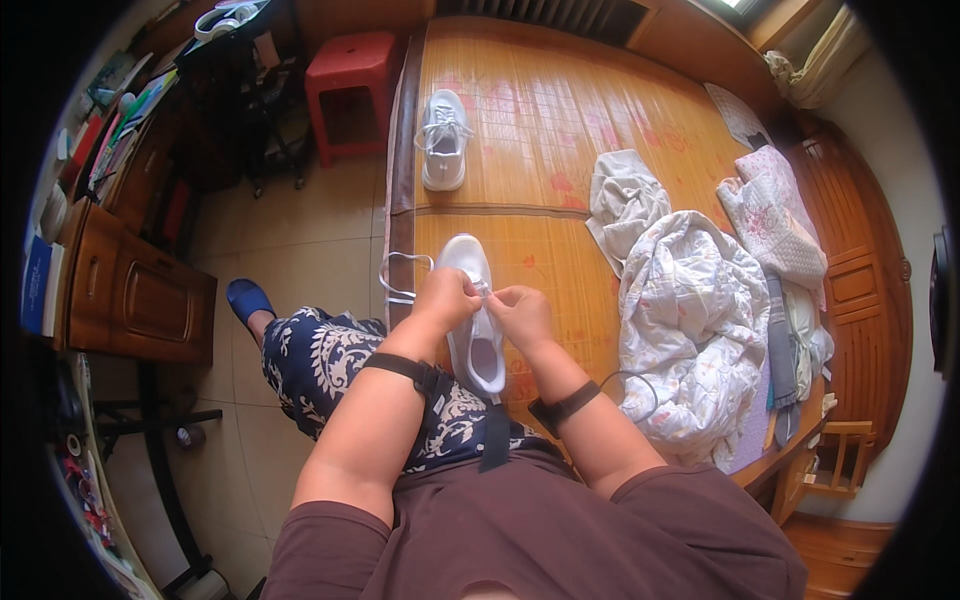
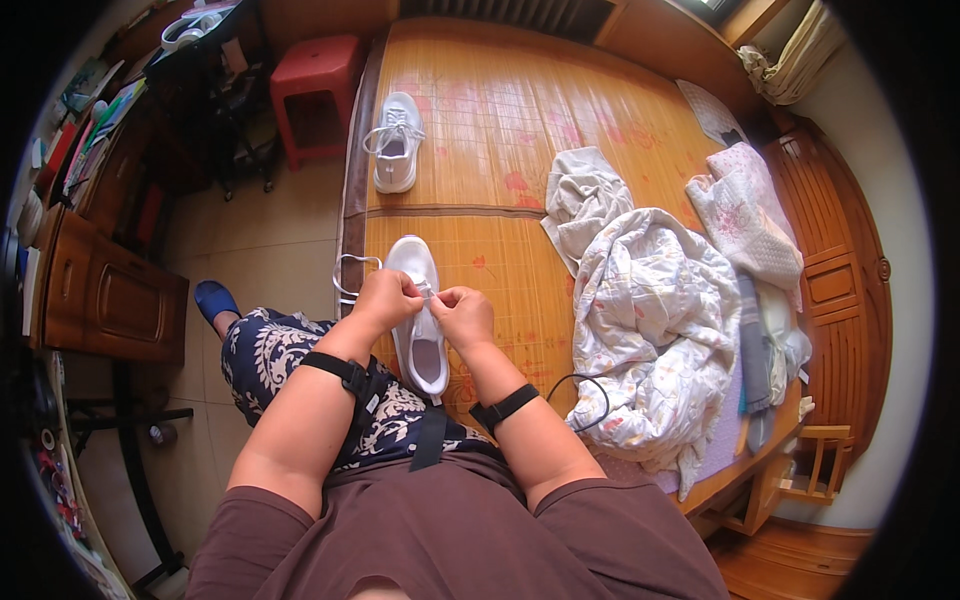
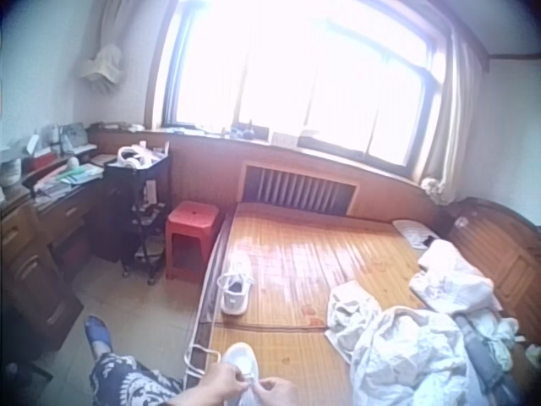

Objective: The person laces a white shoe by hand while sitting, threading and pulling the laces through the eyelets.

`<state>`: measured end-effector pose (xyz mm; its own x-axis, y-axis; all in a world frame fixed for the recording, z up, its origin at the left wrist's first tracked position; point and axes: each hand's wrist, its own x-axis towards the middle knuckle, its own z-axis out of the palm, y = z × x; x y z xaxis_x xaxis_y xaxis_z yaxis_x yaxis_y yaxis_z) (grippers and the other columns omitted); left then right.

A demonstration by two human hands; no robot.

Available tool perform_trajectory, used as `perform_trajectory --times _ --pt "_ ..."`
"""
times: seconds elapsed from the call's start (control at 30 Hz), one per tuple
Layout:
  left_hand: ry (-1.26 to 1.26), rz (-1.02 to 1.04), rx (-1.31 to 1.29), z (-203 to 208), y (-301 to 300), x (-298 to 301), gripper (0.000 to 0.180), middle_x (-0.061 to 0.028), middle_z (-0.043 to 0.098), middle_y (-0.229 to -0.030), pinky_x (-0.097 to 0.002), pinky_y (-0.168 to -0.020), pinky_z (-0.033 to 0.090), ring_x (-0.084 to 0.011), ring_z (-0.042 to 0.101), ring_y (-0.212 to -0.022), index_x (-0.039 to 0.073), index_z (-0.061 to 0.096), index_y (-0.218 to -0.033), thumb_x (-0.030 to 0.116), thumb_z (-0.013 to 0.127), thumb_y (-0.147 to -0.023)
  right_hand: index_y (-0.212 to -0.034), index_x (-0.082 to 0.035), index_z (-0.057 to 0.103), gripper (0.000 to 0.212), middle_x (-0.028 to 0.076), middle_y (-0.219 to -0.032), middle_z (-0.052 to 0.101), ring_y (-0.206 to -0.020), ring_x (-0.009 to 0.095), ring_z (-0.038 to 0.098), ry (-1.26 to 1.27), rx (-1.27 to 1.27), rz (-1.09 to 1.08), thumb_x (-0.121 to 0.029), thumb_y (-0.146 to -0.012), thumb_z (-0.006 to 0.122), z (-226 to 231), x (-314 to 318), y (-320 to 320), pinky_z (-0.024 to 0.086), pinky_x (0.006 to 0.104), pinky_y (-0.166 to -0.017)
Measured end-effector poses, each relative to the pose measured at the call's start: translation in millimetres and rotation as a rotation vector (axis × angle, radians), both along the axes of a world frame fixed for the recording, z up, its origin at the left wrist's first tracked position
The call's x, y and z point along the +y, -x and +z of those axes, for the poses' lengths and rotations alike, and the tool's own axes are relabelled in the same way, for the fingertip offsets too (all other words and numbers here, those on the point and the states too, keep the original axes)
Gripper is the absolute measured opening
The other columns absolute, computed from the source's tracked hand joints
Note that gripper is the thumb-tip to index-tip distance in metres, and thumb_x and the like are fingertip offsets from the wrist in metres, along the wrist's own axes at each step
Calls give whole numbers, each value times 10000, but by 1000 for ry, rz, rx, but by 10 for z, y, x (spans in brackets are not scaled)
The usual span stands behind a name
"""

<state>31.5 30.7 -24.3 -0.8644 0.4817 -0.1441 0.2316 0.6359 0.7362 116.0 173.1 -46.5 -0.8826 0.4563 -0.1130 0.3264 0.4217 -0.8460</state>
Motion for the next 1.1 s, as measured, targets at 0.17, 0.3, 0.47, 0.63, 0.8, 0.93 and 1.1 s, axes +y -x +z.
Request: perform_trajectory --times 0.17,0.3,0.47,0.63,0.8,0.93,1.1 --pt "-50 26 -148 55 -2 3 164 -183 693 -764 -346 -692 539 -277 691 -724 30 741 -787 168 762 -701 -833 -41 746 200 116 -764 719 -687 190 702 14 -5 -12 -229 -765 748 -49 18 -1 546 308 -657" --pt "-64 33 -159 3 12 17 173 -174 697 -765 -345 -688 537 -268 692 -719 34 742 -782 183 769 -698 -824 -44 744 193 115 -759 717 -677 198 699 38 -5 -27 -229 -769 740 -44 7 -8 545 311 -650" --pt "-78 37 -87 -60 9 14 173 -136 699 -713 -321 -623 541 -207 683 -641 21 728 -740 171 780 -672 -792 -43 722 170 124 -737 701 -654 228 688 -130 70 -44 -211 -768 726 130 -154 -51 540 335 -638" --pt "-82 15 -95 -96 24 19 173 -137 701 -717 -321 -625 540 -205 683 -643 24 726 -738 173 782 -672 -770 -44 700 148 130 -729 690 -654 252 680 -211 128 -38 -191 -761 712 153 -159 -66 537 354 -640" --pt "-82 16 -122 -101 20 21 172 -133 704 -724 -321 -627 540 -196 681 -642 28 730 -749 173 782 -671 -764 -43 695 136 128 -722 686 -646 259 671 -272 162 -20 -179 -759 704 168 -162 -76 534 356 -640" --pt "-103 13 -154 -152 46 9 158 -121 702 -703 -313 -619 533 -176 672 -629 29 733 -734 168 776 -673 -758 -47 691 128 124 -718 681 -641 255 667 -266 182 -29 -174 -758 701 149 -174 -82 530 354 -628" --pt "-111 2 -190 -172 40 29 146 -114 700 -685 -302 -609 525 -156 662 -617 28 735 -725 163 765 -680 -753 -52 689 115 124 -711 673 -640 249 663 -171 204 -93 -166 -757 697 115 -196 -98 525 349 -615"
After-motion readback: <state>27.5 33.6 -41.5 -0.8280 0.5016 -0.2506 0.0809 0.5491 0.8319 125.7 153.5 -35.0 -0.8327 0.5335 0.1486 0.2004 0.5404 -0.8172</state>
